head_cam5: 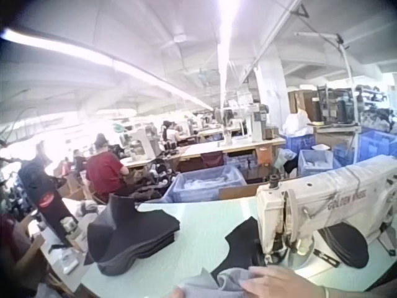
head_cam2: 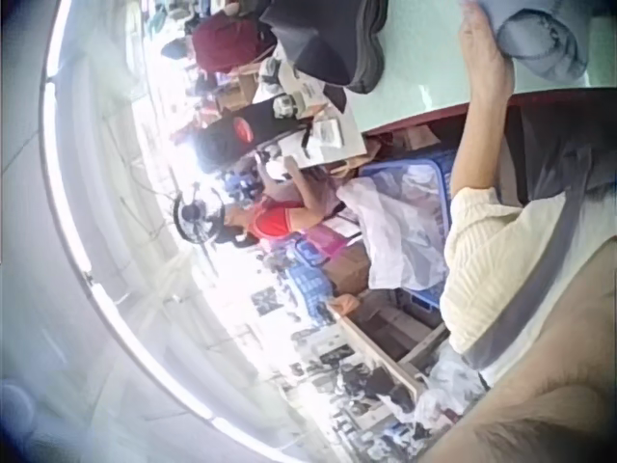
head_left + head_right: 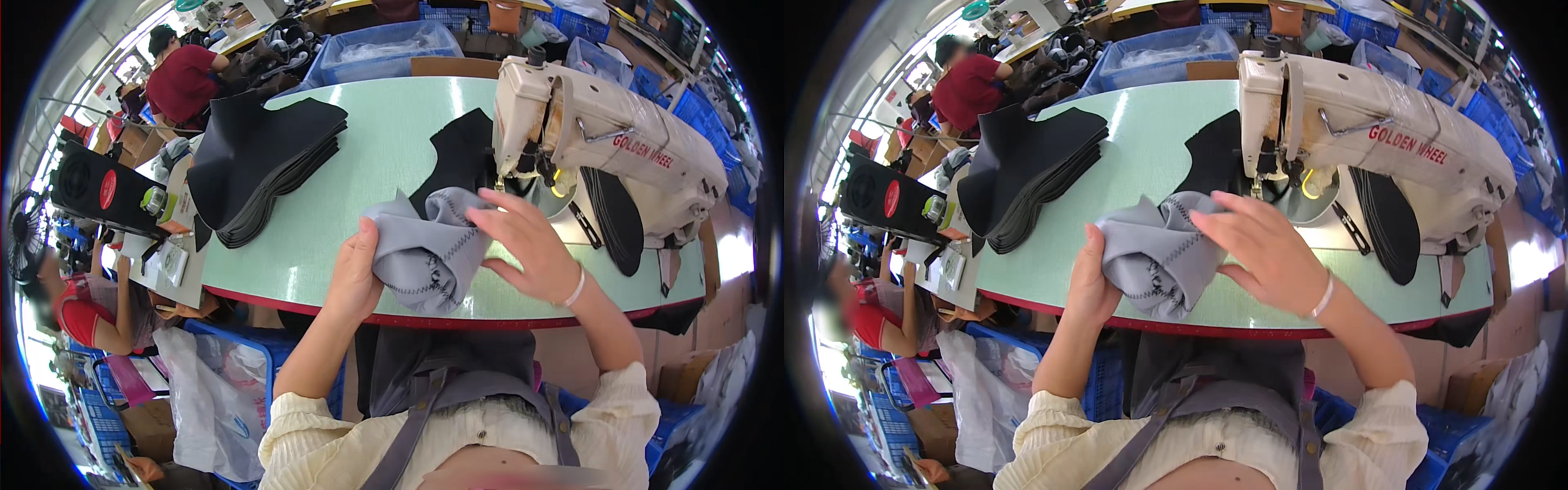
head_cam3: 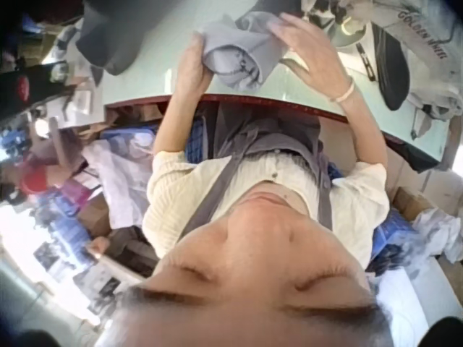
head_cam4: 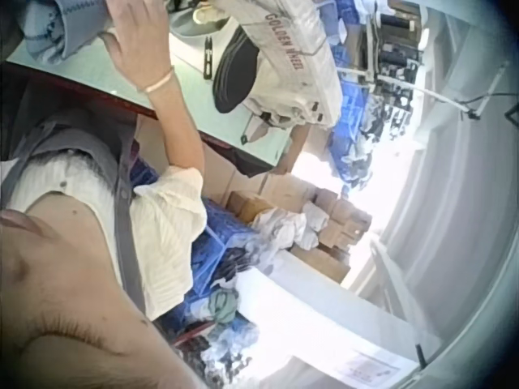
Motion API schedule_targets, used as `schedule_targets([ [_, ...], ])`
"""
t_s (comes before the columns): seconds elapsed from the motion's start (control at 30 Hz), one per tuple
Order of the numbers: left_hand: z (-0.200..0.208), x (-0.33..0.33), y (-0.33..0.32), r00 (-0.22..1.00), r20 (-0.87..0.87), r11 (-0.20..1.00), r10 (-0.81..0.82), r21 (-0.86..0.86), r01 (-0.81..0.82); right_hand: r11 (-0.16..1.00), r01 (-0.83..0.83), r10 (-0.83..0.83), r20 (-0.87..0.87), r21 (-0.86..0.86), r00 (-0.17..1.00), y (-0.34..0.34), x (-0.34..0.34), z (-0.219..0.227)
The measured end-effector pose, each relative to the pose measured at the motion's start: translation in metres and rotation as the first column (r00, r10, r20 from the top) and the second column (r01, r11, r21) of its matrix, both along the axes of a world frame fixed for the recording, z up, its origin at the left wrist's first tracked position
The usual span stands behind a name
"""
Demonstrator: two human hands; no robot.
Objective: The person sews fabric pieces together using a sewing machine and trims loose threads with thread snips.
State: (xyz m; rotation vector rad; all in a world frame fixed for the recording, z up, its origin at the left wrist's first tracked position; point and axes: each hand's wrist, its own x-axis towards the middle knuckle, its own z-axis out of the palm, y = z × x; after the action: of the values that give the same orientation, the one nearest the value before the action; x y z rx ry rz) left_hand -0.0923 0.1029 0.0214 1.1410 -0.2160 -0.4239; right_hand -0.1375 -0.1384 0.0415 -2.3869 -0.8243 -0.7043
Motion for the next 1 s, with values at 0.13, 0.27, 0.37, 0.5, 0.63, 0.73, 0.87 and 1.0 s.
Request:
schedule_targets([
  [0.13, -0.001, -0.006, 0.004, 0.997, -0.071, 0.998, 0.043, -0.050, -0.047, 0.984, -0.180, 0.179, 0.032, 0.011, 0.983, 0.008, 0.017, 0.002],
  [0.27, -0.004, -0.007, 0.019, 0.996, 0.016, 0.984, -0.091, -0.153, 0.092, 0.987, -0.155, 0.155, 0.007, 0.039, 0.988, 0.012, 0.007, 0.002],
  [0.37, -0.005, -0.006, 0.026, 0.975, 0.103, 0.972, -0.198, -0.112, 0.209, 0.977, -0.176, 0.180, -0.026, 0.119, 0.983, 0.013, 0.004, 0.007],
  [0.5, 0.001, -0.008, 0.030, 0.960, 0.141, 0.970, -0.244, 0.025, 0.243, 0.974, -0.194, 0.198, -0.024, 0.117, 0.980, 0.013, 0.001, 0.012],
  [0.63, 0.003, -0.019, 0.030, 0.971, 0.048, 0.971, -0.235, -0.027, 0.236, 0.965, -0.189, 0.202, -0.057, 0.184, 0.978, 0.017, 0.001, 0.012],
  [0.73, -0.001, -0.028, 0.027, 0.964, -0.028, 0.945, -0.265, -0.207, 0.253, 0.947, -0.209, 0.237, -0.095, 0.243, 0.967, 0.019, 0.012, 0.006],
  [0.87, -0.008, -0.023, 0.025, 0.934, -0.067, 0.922, -0.351, -0.198, 0.332, 0.942, -0.181, 0.217, -0.101, 0.282, 0.971, 0.024, 0.028, -0.007],
  [1.0, -0.008, -0.017, 0.023, 0.907, 0.197, 0.884, -0.372, -0.222, 0.411, 0.945, -0.142, 0.183, -0.116, 0.295, 0.976, 0.028, 0.037, -0.018],
])
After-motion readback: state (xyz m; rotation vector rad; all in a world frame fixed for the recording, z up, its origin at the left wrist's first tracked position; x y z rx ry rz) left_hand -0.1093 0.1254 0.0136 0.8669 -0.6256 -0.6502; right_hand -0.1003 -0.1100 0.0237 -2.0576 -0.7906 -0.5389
